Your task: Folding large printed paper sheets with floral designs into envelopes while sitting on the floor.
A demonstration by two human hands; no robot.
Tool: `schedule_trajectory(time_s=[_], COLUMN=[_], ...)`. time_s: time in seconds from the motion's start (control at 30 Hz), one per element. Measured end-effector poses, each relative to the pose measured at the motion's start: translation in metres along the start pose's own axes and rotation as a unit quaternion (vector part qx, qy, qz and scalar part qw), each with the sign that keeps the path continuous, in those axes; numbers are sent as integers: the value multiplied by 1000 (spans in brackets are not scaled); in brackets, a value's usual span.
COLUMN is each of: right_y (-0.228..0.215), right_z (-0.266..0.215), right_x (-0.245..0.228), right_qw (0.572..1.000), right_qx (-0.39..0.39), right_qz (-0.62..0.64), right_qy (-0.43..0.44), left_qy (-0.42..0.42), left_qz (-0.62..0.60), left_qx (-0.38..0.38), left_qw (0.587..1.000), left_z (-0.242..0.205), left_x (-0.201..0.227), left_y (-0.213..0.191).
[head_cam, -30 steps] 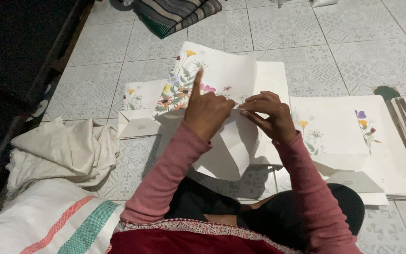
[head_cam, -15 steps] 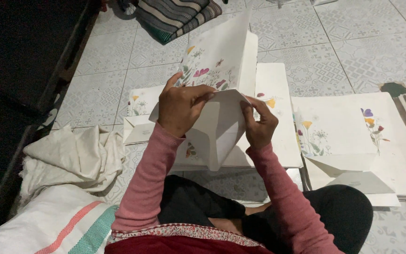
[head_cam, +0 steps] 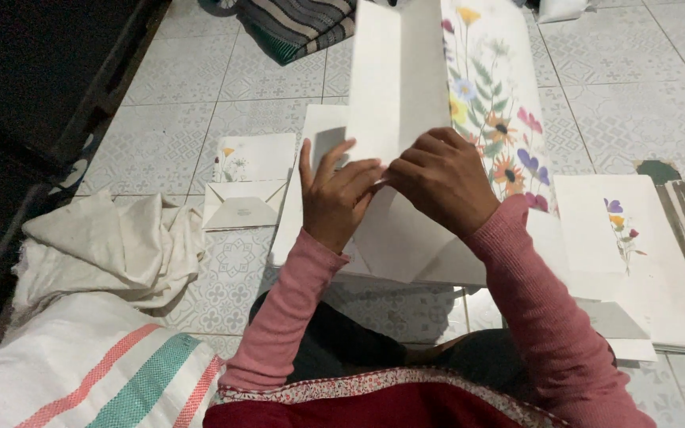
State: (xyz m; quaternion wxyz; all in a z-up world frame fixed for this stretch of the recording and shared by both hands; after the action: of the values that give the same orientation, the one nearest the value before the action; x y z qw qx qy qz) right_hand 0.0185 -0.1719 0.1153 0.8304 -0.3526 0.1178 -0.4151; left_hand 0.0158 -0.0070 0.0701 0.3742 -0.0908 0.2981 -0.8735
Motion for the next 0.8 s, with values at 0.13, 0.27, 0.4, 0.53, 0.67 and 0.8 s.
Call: schedule_trajectory(time_s=[0.13,0.27,0.4,0.53,0.67,0.8], right_y=[-7,-4,-1,-4,-19,-22], right_z=[-32,-59,-59,-60,-66,-87], right_x=[18,30,32,36,33,31], right_qw=[989,971,952,923,919,884], right_qx=[-66,-109,-98,-102,-102,-100], right_qz=[97,144,203,278,261,287], right_qy=[94,157,204,247,279,356], left_qy=[-43,-62,-72,-72,-77,-40], left_qz=[-69,-111,-121,-128,-208,-287], left_qx=[-21,-15,-55,-66,-49,12], left_qw=[996,992,989,987,974,957], left_z=[-13,-24,-19,-20,-30,-26], left_x=[2,0,5,3,0,15], left_y=[19,27,17,15,25,9])
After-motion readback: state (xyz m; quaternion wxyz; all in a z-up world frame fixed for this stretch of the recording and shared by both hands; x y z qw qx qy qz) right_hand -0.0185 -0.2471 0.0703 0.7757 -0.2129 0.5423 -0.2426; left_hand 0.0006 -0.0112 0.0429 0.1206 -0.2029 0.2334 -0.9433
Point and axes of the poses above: each hand's wrist, its own z-axis towards the middle knuckle, its own y-axis out of the palm, x = y × z, the point moved 5 cm from there along z, towards the middle knuckle, and after that the axes turned 12 degrees about y, right-handed, at the moved point
